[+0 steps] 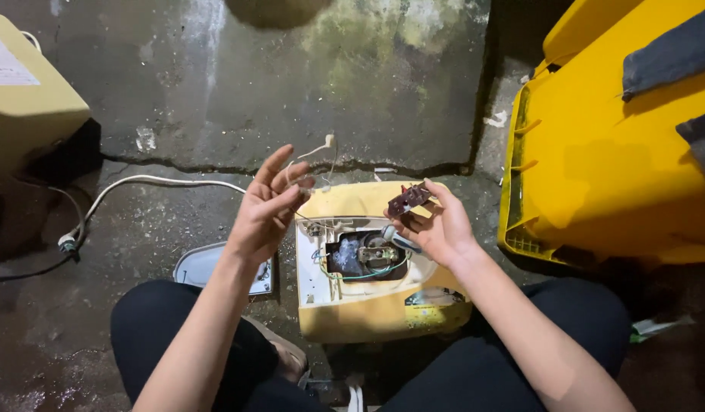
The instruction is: Reassembling the internal motor and circuit board components of a small yellow appliance.
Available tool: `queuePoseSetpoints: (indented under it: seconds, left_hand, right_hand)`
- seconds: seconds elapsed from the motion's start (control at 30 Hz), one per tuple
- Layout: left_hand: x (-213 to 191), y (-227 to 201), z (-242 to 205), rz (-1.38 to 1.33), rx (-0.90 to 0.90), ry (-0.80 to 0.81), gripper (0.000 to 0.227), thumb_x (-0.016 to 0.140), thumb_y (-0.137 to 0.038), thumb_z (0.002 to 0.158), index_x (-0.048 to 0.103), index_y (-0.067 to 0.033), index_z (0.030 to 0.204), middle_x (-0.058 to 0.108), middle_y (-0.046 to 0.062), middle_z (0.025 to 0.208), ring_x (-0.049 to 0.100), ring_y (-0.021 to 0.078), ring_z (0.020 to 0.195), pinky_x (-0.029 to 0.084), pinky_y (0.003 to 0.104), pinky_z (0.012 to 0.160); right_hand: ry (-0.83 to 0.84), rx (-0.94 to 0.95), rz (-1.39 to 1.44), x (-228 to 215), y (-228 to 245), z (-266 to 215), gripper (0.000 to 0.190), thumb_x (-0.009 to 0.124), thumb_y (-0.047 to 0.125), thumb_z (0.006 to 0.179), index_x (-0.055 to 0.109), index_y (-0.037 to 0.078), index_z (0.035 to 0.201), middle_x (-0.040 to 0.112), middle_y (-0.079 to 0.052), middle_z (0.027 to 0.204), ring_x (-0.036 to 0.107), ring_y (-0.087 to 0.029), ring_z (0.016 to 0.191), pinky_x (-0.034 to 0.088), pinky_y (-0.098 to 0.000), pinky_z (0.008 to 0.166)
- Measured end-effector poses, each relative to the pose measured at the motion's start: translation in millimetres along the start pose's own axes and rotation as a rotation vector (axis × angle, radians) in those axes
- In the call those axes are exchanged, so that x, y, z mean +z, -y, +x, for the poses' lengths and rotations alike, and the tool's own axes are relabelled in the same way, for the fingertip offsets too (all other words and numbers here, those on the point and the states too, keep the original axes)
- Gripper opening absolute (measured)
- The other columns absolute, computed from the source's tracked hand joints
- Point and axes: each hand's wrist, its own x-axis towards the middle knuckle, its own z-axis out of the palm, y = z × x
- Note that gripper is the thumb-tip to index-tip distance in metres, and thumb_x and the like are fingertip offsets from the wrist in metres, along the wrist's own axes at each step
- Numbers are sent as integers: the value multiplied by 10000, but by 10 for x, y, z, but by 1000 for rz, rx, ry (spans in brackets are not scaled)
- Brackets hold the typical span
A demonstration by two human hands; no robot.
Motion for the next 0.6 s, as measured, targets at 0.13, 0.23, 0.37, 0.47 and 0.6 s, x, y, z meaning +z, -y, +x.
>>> queuePoseSetpoints:
  seconds: [0.13, 0.23, 0.37, 0.47, 0.6]
  left_hand:
    - [35, -87, -44, -3, 65, 286, 749, 666, 165, 819, 516, -158, 1478, 748, 192, 1048, 727, 339, 1080, 496, 505, 1113]
    - [215, -206, -141, 390, -27, 370, 638, 647, 193, 816, 612, -105, 1379, 786, 226, 968, 761, 328, 1038, 474, 495, 1126]
    - [222, -58, -162, 737, -190, 544, 478, 590, 213, 826, 716, -24, 1222, 809, 189, 958, 751, 297, 1062, 374, 502, 1157]
    - [235, 50, -160, 1067, -120, 652, 353, 613, 161, 852, 760, -44, 1098, 823, 130, 930, 746, 289, 1095, 239, 494, 1247]
    - [376, 134, -272, 1308, -70, 665, 302, 620, 124, 867, 803, -81, 990, 821, 111, 926, 767, 249, 1051, 219, 482, 1273]
  right_hand:
    - [-45, 18, 52, -30, 42, -5, 491, 682, 421, 885, 467, 63, 1143, 541, -228, 1166, 587, -387, 1138, 563, -506, 965]
    - [-66, 48, 113, -28, 77, -62, 442, 622, 383, 891, 454, 63, 1144, 534, -277, 1224, 591, -442, 1186, 531, -569, 998]
    - [-56, 35, 282, -82, 110, -2, 379, 612, 338, 879, 476, 37, 1066, 567, -244, 1094, 643, -441, 1062, 550, -622, 972]
    - [-96, 17, 334, -217, 138, 100, 367, 594, 353, 870, 492, 58, 1064, 592, -230, 1070, 680, -435, 988, 615, -494, 813]
    - [-166, 1, 260, -348, 168, 158, 413, 565, 426, 845, 498, 102, 1092, 640, -183, 1094, 726, -373, 966, 583, -235, 584]
